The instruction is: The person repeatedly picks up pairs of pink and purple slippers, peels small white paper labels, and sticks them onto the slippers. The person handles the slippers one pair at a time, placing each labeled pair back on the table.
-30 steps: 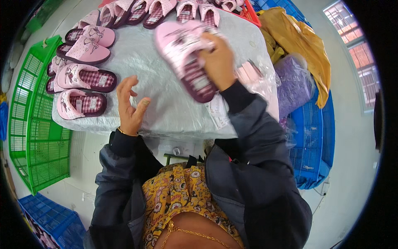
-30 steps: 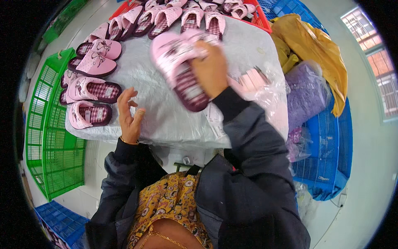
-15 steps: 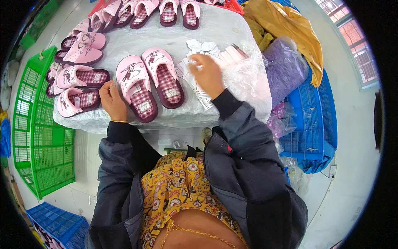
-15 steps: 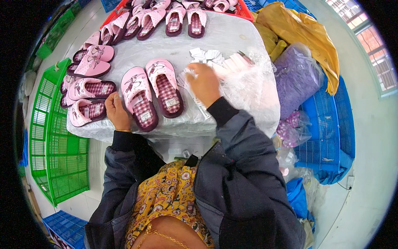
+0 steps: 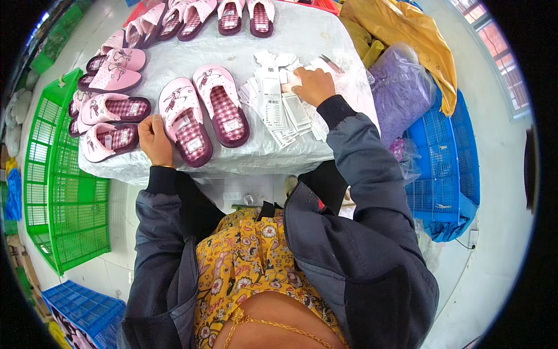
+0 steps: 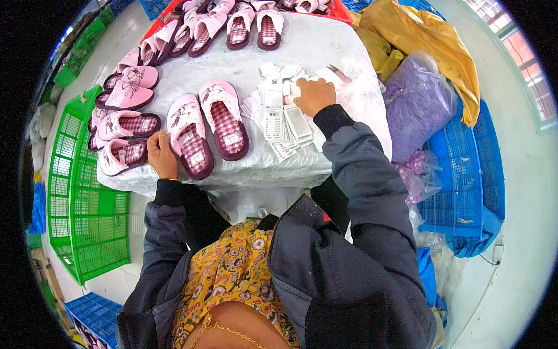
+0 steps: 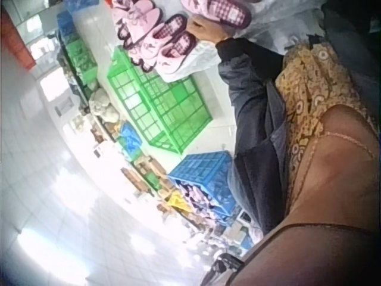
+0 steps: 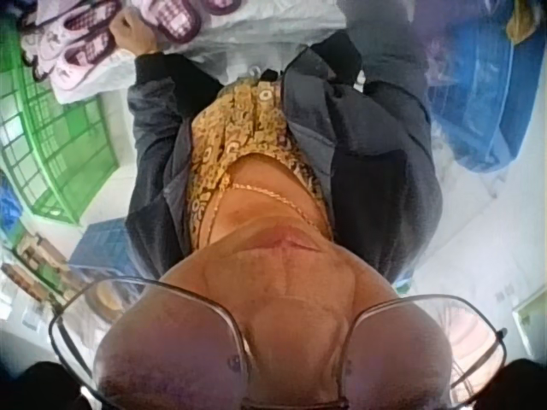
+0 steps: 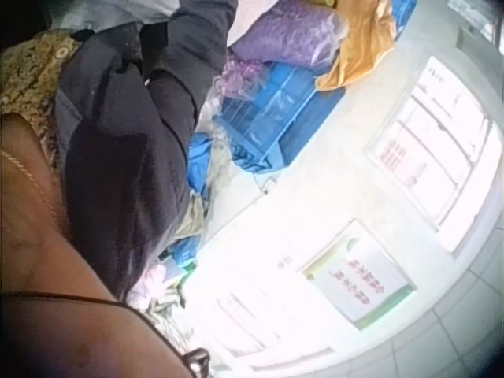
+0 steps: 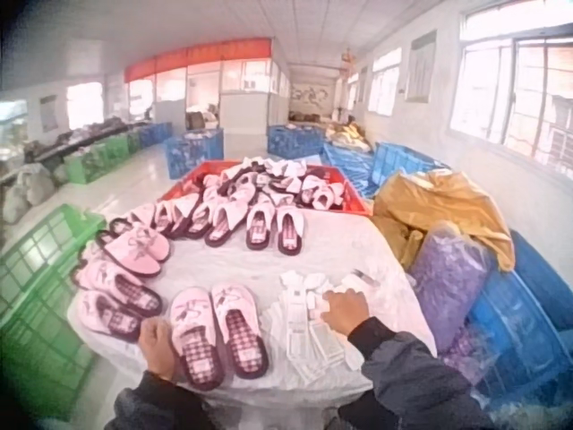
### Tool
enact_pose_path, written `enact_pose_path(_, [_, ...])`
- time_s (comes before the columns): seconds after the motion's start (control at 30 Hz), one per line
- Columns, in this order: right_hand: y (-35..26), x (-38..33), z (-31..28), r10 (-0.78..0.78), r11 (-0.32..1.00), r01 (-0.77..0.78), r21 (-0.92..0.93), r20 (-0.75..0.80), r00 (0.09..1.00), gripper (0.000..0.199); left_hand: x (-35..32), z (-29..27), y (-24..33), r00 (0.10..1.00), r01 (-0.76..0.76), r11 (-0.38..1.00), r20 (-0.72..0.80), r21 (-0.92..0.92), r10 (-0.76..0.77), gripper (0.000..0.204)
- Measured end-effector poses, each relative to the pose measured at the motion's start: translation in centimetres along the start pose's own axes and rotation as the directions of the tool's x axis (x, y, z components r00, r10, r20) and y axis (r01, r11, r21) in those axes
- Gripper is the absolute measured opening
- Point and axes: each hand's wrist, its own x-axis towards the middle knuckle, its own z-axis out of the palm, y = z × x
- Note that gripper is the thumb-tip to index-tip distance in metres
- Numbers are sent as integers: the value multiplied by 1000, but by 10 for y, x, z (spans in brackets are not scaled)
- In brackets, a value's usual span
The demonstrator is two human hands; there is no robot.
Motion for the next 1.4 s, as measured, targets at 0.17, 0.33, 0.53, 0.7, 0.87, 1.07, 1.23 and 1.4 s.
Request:
enact_pose_path(0.17, [13, 17, 17, 83, 977, -81, 195, 1, 997, 44, 2, -1, -3, 1000, -18, 999, 2, 41, 18, 20])
enact_pose_path(0.33, [48, 36, 43, 51, 859, -51, 510, 14, 999, 44, 1, 0, 12, 999, -46, 991, 16, 122, 45, 20])
enact_pose_path(0.53, [48, 46, 19, 62, 891, -139, 433, 188, 980, 42, 0, -1, 3, 998, -58, 988, 4, 144, 58, 25])
enact_pose_path(0.7, [60, 48, 32, -68, 879, 101, 466, -87, 994, 47, 2, 0, 3, 1000, 24, 1000, 15, 2, -24, 21])
enact_pose_path(0.87, [62, 47, 35, 70, 749, -5, 662, -72, 995, 45, 5, -6, 3, 999, 24, 997, -23, -72, -26, 18])
enact_pose_path(1.07, [52, 41, 40, 241, 551, -52, 833, -99, 965, 38, 0, -6, 36, 999, -38, 997, 24, -67, 39, 18])
enact_pose_path(1.23, [60, 45, 29, 132, 731, -66, 680, -46, 990, 42, -6, 3, 73, 988, -122, 990, 88, -67, 127, 14])
enact_pose_path(1.4, [30, 15, -18, -29, 812, 241, 532, -374, 927, 42, -16, 24, 129, 874, -426, 900, 299, 96, 382, 24])
